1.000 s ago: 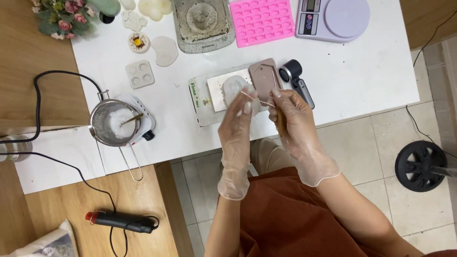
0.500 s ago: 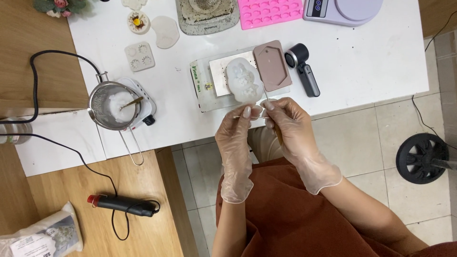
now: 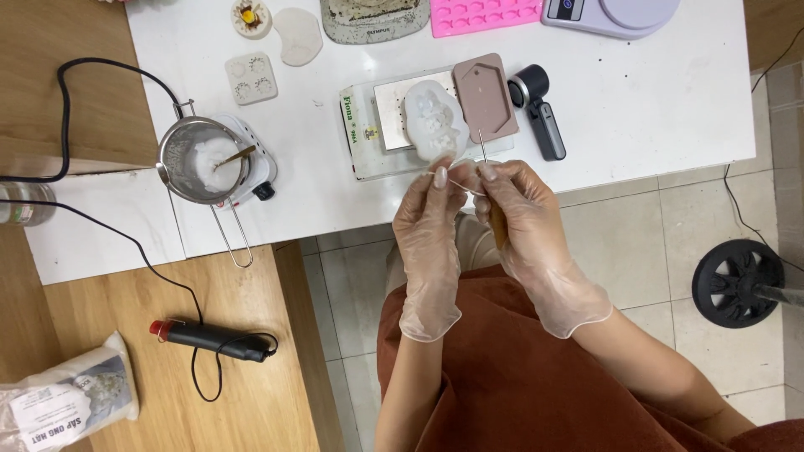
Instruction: Inserting a wick into a silicone candle mold using a wicking needle.
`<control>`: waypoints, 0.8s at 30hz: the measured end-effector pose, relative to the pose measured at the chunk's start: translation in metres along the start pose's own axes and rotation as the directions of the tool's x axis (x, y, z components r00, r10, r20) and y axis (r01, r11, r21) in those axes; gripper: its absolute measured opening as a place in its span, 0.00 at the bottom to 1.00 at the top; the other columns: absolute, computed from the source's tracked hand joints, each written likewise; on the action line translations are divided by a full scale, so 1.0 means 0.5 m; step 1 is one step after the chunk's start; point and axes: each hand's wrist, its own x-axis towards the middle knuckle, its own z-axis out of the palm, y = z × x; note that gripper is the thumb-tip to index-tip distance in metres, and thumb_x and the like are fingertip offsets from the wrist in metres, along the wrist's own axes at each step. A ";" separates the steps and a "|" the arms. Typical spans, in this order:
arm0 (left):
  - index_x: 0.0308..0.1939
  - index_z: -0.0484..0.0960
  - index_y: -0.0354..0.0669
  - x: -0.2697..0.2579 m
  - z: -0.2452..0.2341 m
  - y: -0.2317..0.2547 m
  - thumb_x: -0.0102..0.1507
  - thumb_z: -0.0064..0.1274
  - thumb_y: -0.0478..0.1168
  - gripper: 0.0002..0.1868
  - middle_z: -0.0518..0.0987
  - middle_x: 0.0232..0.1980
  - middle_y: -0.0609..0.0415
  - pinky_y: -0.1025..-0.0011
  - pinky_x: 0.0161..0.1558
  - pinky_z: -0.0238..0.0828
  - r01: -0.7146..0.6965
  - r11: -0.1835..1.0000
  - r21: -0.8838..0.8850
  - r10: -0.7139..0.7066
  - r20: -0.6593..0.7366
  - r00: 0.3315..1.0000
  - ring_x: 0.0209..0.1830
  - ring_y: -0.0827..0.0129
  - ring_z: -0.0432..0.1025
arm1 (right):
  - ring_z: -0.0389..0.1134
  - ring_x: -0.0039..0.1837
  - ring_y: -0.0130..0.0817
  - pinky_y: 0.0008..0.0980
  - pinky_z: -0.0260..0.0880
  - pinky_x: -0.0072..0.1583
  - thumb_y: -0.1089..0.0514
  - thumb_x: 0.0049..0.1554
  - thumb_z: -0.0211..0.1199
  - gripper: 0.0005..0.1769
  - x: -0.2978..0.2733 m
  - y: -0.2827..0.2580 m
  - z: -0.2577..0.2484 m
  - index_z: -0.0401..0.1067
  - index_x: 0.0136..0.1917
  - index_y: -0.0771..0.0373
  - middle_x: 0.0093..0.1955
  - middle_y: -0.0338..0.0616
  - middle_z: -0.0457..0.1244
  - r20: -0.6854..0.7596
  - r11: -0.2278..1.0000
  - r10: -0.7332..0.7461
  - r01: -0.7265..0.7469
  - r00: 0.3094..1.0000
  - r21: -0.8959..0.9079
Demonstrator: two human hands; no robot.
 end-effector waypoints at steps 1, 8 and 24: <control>0.54 0.84 0.41 -0.001 0.003 0.001 0.68 0.56 0.39 0.12 0.85 0.53 0.51 0.70 0.53 0.78 -0.004 1.000 -0.002 0.004 0.002 1.000 0.51 0.70 0.80 | 0.62 0.42 0.26 0.24 0.68 0.46 0.60 0.64 0.61 0.05 -0.003 0.002 -0.005 0.72 0.49 0.64 0.45 0.42 0.68 0.004 1.000 -0.003 0.003 1.000 -0.001; 0.50 0.86 0.43 -0.009 0.007 0.010 0.68 0.57 0.39 0.08 0.85 0.46 0.54 0.70 0.51 0.77 -0.074 0.997 -0.007 0.075 0.040 0.996 0.47 0.71 0.80 | 0.61 0.39 0.23 0.20 0.62 0.39 0.59 0.64 0.62 0.05 -0.034 -0.010 -0.015 0.72 0.48 0.63 0.41 0.39 0.66 0.024 0.992 -0.039 0.042 0.999 -0.120; 0.43 0.83 0.41 -0.038 0.019 0.045 0.72 0.49 0.42 0.11 0.83 0.37 0.56 0.69 0.50 0.79 -0.192 0.951 0.242 0.185 0.050 0.981 0.43 0.69 0.80 | 0.67 0.43 0.20 0.21 0.69 0.42 0.59 0.63 0.62 0.05 -0.077 0.008 -0.034 0.71 0.46 0.62 0.44 0.37 0.68 0.084 0.896 -0.144 0.166 0.986 -0.412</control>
